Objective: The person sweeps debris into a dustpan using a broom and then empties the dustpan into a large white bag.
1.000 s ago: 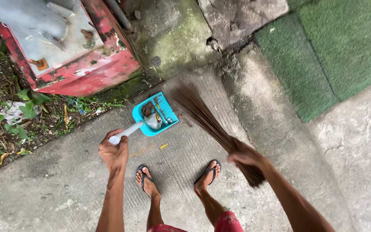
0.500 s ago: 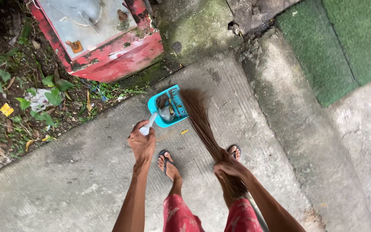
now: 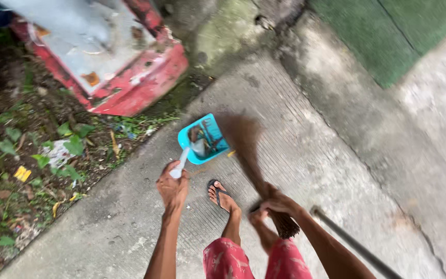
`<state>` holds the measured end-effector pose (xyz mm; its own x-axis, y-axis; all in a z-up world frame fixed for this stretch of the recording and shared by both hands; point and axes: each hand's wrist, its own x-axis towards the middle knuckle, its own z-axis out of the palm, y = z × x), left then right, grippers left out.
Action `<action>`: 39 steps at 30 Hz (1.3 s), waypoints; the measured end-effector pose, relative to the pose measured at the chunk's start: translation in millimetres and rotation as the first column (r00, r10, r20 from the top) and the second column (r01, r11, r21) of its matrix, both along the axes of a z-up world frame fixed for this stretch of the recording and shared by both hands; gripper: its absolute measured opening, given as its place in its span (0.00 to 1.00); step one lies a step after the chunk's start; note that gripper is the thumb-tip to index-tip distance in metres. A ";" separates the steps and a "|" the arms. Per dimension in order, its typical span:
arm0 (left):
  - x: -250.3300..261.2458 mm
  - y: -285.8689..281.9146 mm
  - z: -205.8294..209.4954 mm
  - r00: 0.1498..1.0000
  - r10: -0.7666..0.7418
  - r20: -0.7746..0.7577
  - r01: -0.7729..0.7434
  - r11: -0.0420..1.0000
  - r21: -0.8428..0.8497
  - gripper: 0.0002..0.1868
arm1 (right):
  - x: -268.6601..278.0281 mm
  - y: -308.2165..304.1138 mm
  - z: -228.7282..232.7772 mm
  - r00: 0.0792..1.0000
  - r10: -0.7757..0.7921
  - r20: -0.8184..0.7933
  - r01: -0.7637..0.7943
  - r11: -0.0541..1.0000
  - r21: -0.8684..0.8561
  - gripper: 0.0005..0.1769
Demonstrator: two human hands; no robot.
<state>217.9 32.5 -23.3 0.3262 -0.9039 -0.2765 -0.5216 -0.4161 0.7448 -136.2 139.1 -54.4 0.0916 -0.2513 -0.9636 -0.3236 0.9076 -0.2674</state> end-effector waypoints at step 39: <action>-188.6 92.9 42.5 0.918 -0.379 0.118 0.378 0.925 0.032 0.12 | -109.6 235.3 88.9 0.939 -0.173 -0.297 0.081 0.951 -0.297 0.58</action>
<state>29.3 125.3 19.2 -0.0091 -0.9642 -0.2649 -0.7264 -0.1757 0.6644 -245.8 374.5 34.6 -0.2565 -0.5005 -0.8269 -0.3193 0.8513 -0.4163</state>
